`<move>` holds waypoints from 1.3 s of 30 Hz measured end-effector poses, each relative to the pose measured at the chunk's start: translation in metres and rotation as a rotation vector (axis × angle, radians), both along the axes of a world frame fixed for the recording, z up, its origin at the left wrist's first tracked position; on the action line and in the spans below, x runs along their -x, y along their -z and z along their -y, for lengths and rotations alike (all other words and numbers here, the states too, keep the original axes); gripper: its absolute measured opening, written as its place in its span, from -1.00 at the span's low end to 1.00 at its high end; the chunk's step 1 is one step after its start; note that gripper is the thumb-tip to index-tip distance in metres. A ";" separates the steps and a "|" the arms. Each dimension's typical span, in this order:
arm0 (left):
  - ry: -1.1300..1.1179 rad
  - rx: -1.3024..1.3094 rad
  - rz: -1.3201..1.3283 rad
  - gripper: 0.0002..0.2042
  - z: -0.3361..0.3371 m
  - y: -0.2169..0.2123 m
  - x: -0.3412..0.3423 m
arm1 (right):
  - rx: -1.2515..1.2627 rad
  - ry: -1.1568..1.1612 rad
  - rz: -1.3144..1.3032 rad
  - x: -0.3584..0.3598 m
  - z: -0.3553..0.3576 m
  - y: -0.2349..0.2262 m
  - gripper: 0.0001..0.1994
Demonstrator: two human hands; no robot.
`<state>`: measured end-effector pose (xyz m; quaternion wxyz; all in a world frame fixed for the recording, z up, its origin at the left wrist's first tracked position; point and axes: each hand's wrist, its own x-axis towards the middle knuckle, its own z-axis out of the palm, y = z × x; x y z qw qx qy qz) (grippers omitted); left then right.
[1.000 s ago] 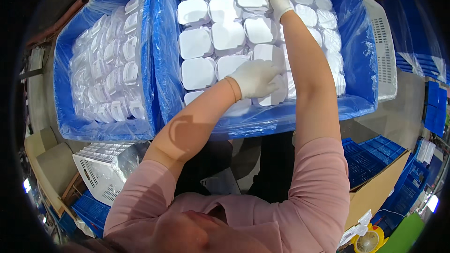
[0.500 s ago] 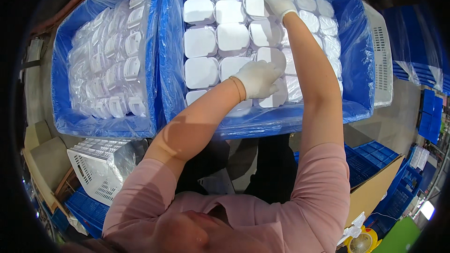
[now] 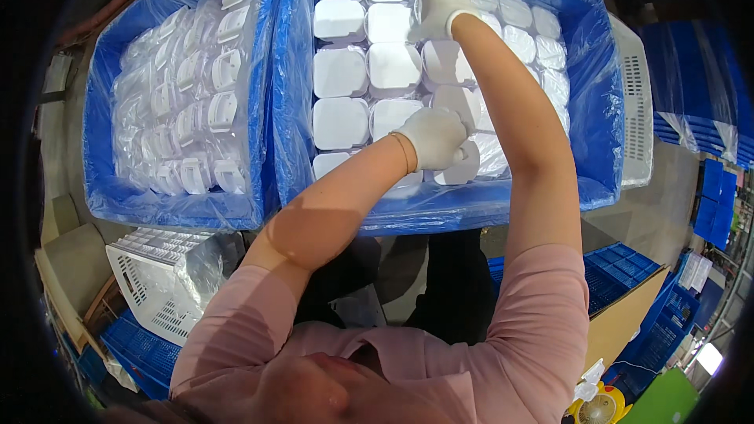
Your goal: Packaging and inspecting white electronic components into bins and boxes.
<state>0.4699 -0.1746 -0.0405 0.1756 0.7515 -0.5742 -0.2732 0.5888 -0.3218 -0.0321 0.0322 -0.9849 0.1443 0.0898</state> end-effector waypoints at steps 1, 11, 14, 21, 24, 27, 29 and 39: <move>-0.003 -0.006 0.024 -0.70 0.000 0.000 0.000 | 0.036 -0.090 -0.121 -0.002 -0.002 -0.005 0.06; -0.030 0.076 0.040 -0.72 0.000 0.002 0.003 | 0.094 -0.259 -0.178 -0.007 -0.001 -0.004 -0.15; -0.019 0.024 0.050 -0.75 0.000 -0.006 0.003 | 0.139 -0.274 -0.147 -0.005 -0.003 -0.004 -0.22; -0.052 0.076 -0.018 -0.75 0.000 0.005 0.006 | 0.203 -0.298 -0.127 -0.003 -0.007 -0.008 -0.31; -0.045 0.064 -0.028 -0.76 0.001 0.003 0.005 | 0.220 -0.303 -0.142 -0.003 -0.008 -0.011 -0.31; -0.044 0.061 -0.033 -0.76 0.000 0.004 0.006 | 0.249 -0.310 -0.149 -0.002 -0.012 -0.013 -0.34; -0.055 0.066 -0.044 -0.77 0.000 0.004 0.006 | 0.260 -0.325 -0.133 -0.004 -0.011 -0.013 -0.37; 0.009 0.046 0.003 -0.77 -0.001 -0.009 0.005 | 0.384 -0.337 -0.004 -0.046 0.019 -0.036 -0.44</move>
